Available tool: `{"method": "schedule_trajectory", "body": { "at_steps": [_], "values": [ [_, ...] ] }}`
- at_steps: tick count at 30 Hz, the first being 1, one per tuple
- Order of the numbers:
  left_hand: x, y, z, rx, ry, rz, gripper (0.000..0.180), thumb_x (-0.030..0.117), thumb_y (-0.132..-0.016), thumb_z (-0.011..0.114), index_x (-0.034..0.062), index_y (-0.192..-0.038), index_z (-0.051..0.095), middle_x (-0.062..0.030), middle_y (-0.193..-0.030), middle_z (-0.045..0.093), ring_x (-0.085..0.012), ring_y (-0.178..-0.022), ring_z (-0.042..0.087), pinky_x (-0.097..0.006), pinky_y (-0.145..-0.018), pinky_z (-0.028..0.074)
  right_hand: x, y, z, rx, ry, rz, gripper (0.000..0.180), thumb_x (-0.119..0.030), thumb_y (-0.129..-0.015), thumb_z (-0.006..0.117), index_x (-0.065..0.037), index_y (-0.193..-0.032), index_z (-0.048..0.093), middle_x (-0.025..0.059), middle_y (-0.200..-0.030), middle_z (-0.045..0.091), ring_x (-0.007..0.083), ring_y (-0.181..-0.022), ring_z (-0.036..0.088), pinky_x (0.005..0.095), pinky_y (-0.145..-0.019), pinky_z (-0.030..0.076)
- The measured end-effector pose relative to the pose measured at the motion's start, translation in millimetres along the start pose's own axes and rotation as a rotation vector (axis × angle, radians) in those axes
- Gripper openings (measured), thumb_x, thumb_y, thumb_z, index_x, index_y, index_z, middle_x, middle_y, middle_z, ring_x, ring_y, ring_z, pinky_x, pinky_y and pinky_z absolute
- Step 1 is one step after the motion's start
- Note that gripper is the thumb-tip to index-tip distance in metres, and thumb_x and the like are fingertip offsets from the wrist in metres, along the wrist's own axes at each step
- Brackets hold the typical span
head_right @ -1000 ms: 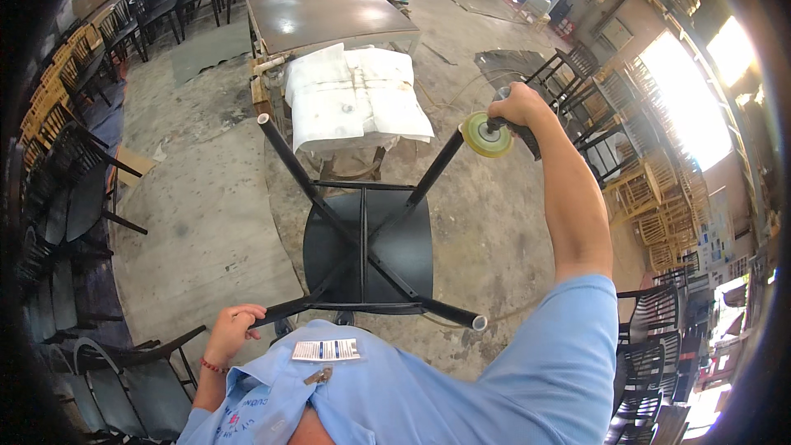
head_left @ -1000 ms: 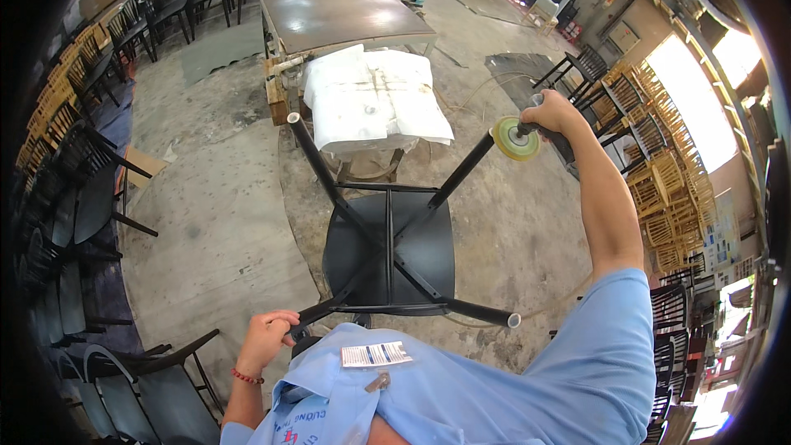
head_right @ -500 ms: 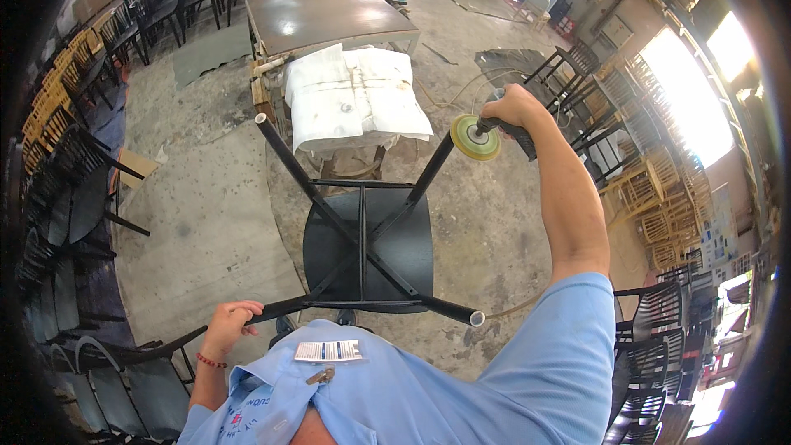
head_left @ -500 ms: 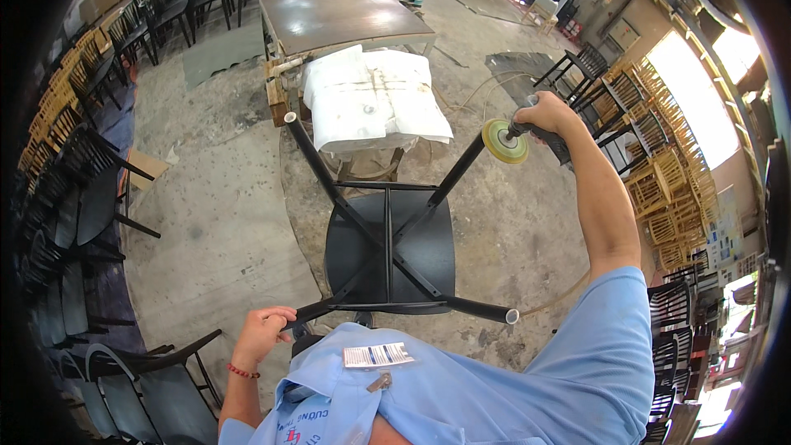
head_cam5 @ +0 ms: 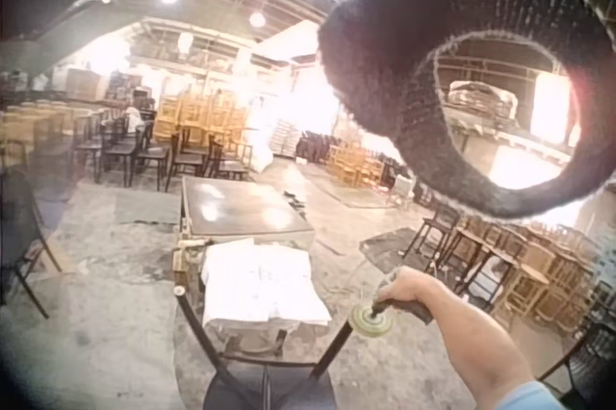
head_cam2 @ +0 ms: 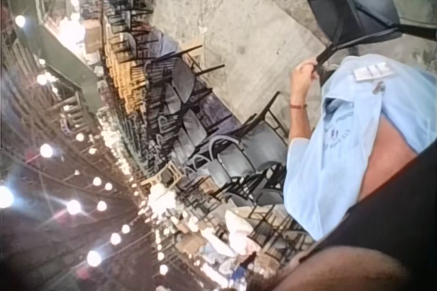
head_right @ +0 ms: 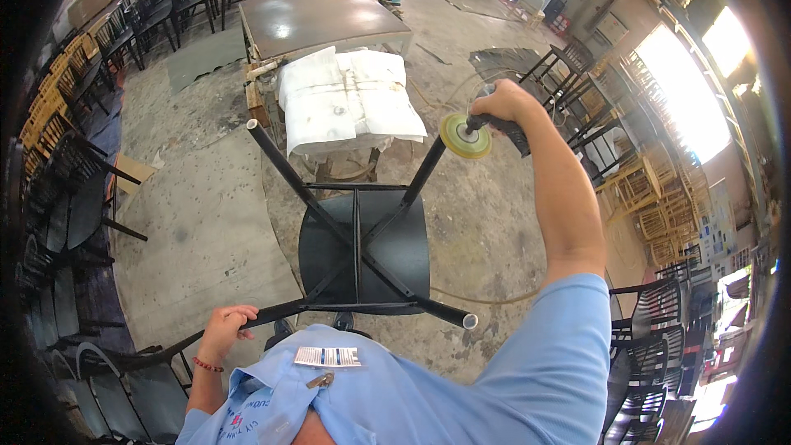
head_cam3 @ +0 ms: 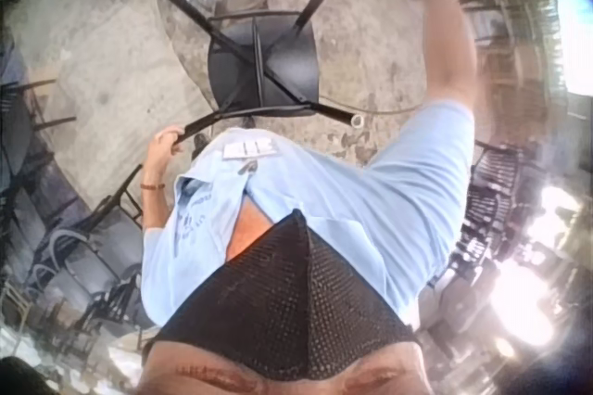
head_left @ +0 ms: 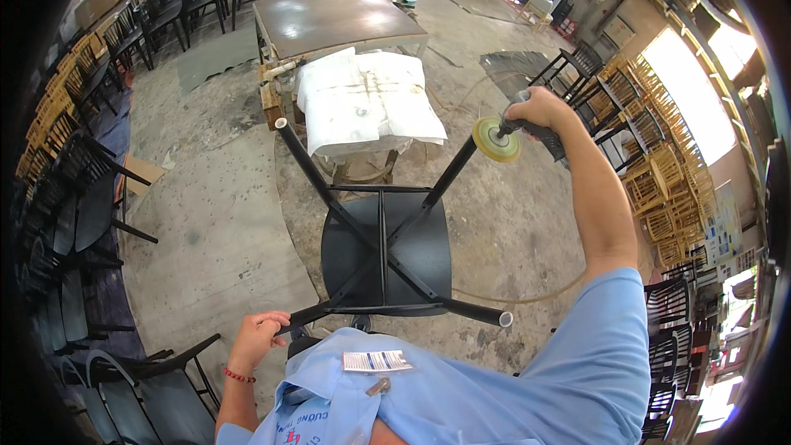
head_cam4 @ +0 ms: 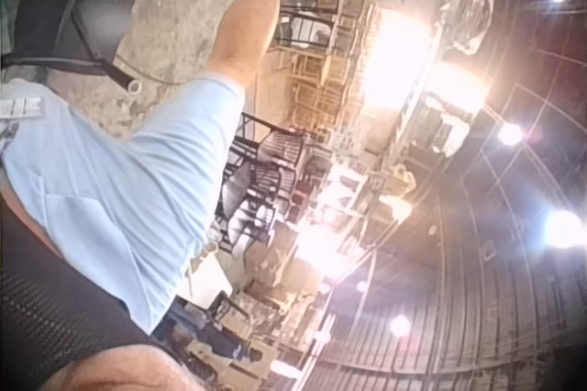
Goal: The person uses a rotary tool with a polishing pad to smooth the legs of a black chair, then wipes the legs with a cloth. The chair is repositioned on a metal table during the process.
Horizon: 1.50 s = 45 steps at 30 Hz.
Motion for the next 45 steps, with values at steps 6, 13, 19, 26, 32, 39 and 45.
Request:
{"method": "schedule_trajectory", "body": {
  "at_steps": [6,13,19,26,32,39,45],
  "values": [
    [14,0,7,-0.134,-0.096,0.055,0.026,0.01,-0.087,0.051,-0.0036,-0.095,0.072,-0.0079,-0.111,0.071,-0.0137,-0.066,0.068,-0.025,-0.061,0.053,50,29,-32,0.197,0.237,0.105,0.054,-0.035,-0.066,0.08,0.006,-0.099,0.067,0.0203,-0.088,0.071,0.0273,-0.079,0.072,0.0399,-0.069,0.056],
    [8,-10,1,-0.502,-0.16,0.15,0.042,0.027,-0.096,0.06,0.0029,-0.13,0.06,-0.0057,-0.101,0.071,-0.0117,-0.078,0.066,-0.026,-0.071,0.052,131,252,-98,0.548,-0.473,0.327,0.052,-0.055,-0.086,0.069,-0.006,-0.101,0.068,0.0087,-0.077,0.067,0.0156,-0.059,0.065,0.0285,-0.046,0.052],
    [-12,-44,-99,-0.479,-0.367,0.288,0.046,0.033,-0.096,0.066,0.007,-0.133,0.058,-0.0006,-0.085,0.064,-0.0056,-0.073,0.056,-0.025,-0.062,0.045,104,482,-28,0.733,-1.028,0.41,0.064,-0.062,-0.1,0.038,-0.003,-0.112,0.061,0.0128,-0.085,0.065,0.0173,-0.059,0.061,0.0281,-0.047,0.05],
    [-44,-89,-237,-0.279,-0.363,0.212,0.046,0.033,-0.096,0.063,0.0006,-0.128,0.06,-0.0074,-0.1,0.069,-0.0128,-0.079,0.065,-0.026,-0.069,0.049,34,622,139,0.774,-1.688,-0.038,0.058,-0.044,-0.099,0.048,-0.001,-0.139,0.048,0.0347,-0.129,0.052,0.0238,-0.077,0.056,0.0342,-0.063,0.05],
    [-118,-105,-351,-0.08,-0.362,0.053,0.043,0.031,-0.096,0.061,-0.0017,-0.123,0.062,-0.0082,-0.098,0.069,-0.0151,-0.075,0.065,-0.029,-0.064,0.05,61,605,255,0.901,-1.76,0.232,0.043,-0.046,-0.096,0.053,-0.006,-0.109,0.063,0.0209,-0.096,0.066,0.0255,-0.064,0.064,0.0289,-0.05,0.053],
    [-198,-68,-426,0.131,-0.272,-0.244,0.041,0.03,-0.095,0.06,-0.0009,-0.123,0.064,-0.0085,-0.092,0.068,-0.0166,-0.072,0.065,-0.03,-0.061,0.05,55,606,501,0.499,-1.484,1.28,0.051,-0.061,-0.093,0.052,-0.011,-0.099,0.064,0.0106,-0.088,0.064,0.0286,-0.075,0.061,0.0449,-0.066,0.052],
    [-136,-135,-425,0.084,-0.263,-0.243,0.045,0.03,-0.095,0.06,-0.0006,-0.129,0.06,-0.0098,-0.107,0.068,-0.0171,-0.081,0.067,-0.029,-0.064,0.051,-56,570,707,-0.449,-1.31,1.383,0.044,-0.049,-0.091,0.053,-0.008,-0.099,0.066,0.0165,-0.09,0.068,0.0329,-0.079,0.067,0.0487,-0.07,0.053]
  ]
}}
Point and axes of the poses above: each hand's wrist, its own y-axis away from the middle knuckle, its own z-axis out of the palm, x = y × z, the point moved 8 cm from there along -y, towards the middle knuckle
